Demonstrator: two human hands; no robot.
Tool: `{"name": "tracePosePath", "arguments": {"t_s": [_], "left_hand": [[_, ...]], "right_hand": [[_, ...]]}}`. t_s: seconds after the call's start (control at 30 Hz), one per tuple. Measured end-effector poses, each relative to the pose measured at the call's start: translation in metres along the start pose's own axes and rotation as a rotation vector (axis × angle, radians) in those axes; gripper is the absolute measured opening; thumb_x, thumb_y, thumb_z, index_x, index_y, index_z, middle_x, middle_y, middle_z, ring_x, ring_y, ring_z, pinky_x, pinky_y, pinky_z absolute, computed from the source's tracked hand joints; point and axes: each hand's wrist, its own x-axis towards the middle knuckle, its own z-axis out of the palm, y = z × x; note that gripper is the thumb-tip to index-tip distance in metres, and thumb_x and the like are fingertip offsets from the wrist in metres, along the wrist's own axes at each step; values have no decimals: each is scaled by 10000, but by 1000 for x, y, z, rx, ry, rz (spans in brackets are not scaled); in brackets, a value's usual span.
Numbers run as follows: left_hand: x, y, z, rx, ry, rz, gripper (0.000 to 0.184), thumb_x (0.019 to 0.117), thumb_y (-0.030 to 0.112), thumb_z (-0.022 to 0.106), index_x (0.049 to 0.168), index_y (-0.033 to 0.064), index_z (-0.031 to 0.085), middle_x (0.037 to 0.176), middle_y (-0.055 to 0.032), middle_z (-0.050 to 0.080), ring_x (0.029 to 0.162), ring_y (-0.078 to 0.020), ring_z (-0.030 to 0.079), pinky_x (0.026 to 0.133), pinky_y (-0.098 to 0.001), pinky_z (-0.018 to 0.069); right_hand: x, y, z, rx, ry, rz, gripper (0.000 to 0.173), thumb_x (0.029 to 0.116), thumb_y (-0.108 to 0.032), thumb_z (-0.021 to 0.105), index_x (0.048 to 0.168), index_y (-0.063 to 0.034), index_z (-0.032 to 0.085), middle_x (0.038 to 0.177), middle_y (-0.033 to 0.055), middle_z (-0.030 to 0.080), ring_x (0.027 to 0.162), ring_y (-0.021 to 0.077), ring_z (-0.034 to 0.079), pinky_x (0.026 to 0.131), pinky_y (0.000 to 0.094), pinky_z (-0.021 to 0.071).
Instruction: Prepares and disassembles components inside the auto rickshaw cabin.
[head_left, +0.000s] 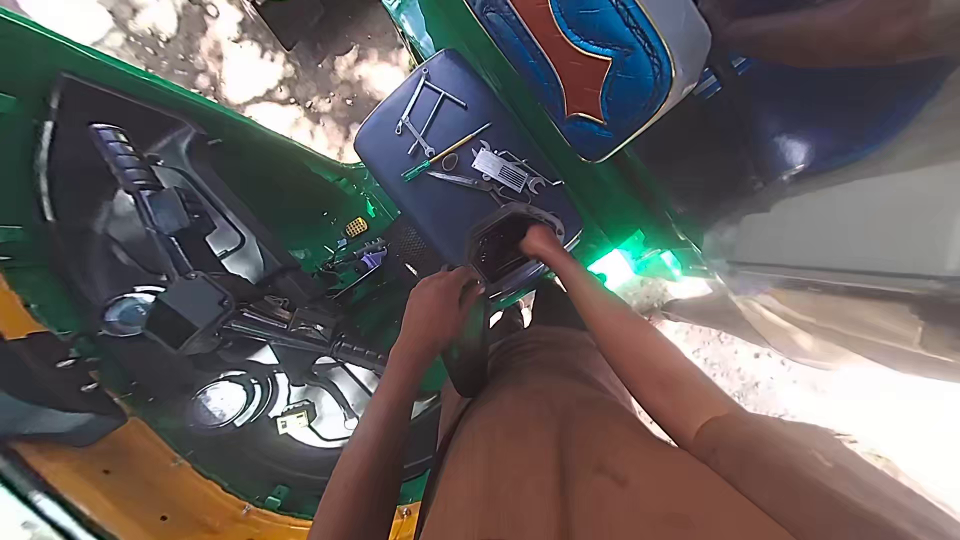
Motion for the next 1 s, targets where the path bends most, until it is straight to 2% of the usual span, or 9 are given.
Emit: {"name": "tracePosePath", "arguments": {"t_s": [0.17, 0.33, 0.4, 0.47, 0.53, 0.67, 0.83, 0.9, 1.0], "left_hand": [[-2, 0, 0, 20, -12, -3, 268, 1036, 317, 605, 1190, 126, 714, 1055, -76, 747, 1011, -273, 714, 933, -529, 551], [0, -2, -2, -5, 2, -11, 254, 1034, 313, 611, 1186, 138, 715, 1034, -76, 743, 987, -265, 714, 905, -522, 557], [0, -2, -3, 0, -16, -20, 260, 1036, 317, 607, 1192, 138, 712, 1053, -78, 743, 1009, -269, 713, 922, -526, 552], [0, -2, -4, 0, -34, -27, 269, 1038, 318, 603, 1204, 135, 710, 1075, -81, 743, 1035, -274, 709, 942, -533, 543], [-2, -4, -4, 0, -40, -36, 279, 1042, 325, 596, 1209, 133, 708, 1076, -83, 743, 1038, -274, 709, 943, -530, 544], [-2, -9, -6, -13, -15, -30, 276, 1044, 327, 589, 1197, 134, 714, 1054, -83, 744, 1012, -269, 714, 924, -516, 553], [0, -9, -10, -17, -52, -37, 305, 1056, 346, 555, 1216, 136, 708, 1089, -69, 747, 1050, -251, 707, 964, -510, 538], [-3, -11, -11, -30, -43, -36, 300, 1055, 336, 553, 1206, 129, 708, 1065, -74, 745, 1022, -256, 711, 941, -510, 545], [2, -9, -11, -45, -20, -20, 305, 1053, 332, 551, 1218, 124, 701, 1068, -81, 746, 1020, -271, 713, 940, -515, 543]], "right_hand": [[1, 28, 12, 207, 89, -46, 325, 913, -167, 687, 1133, 67, 634, 1051, 279, 677, 934, 419, 694, 820, 633, 550], [1, 15, 7, 199, 78, 52, 315, 926, -160, 647, 1151, 59, 617, 1037, 266, 677, 850, 384, 703, 761, 595, 566], [2, 8, 8, 132, 66, 73, 342, 931, -181, 646, 1164, 67, 610, 1080, 271, 668, 902, 393, 699, 781, 596, 561], [-1, 1, 7, 28, 35, 82, 341, 944, -210, 636, 1116, 85, 648, 1139, 291, 663, 1026, 430, 672, 845, 637, 526], [-4, -9, 7, -92, -13, 83, 345, 968, -256, 607, 1049, 72, 679, 1159, 289, 659, 1086, 441, 648, 854, 655, 506], [-3, -18, 3, -188, -50, 101, 359, 983, -309, 578, 1011, 24, 710, 1148, 249, 683, 1081, 412, 662, 831, 643, 512], [1, -10, 5, -121, -25, 117, 353, 963, -315, 601, 980, 19, 715, 1100, 237, 696, 1039, 401, 674, 830, 633, 518], [-1, -13, 8, -123, -40, 118, 355, 962, -321, 599, 1003, 10, 720, 1121, 233, 696, 1059, 403, 670, 839, 635, 519], [-6, -19, -8, -142, -121, 125, 357, 1006, -292, 564, 1162, -1, 702, 1236, 222, 669, 1149, 375, 643, 933, 604, 503]]}}
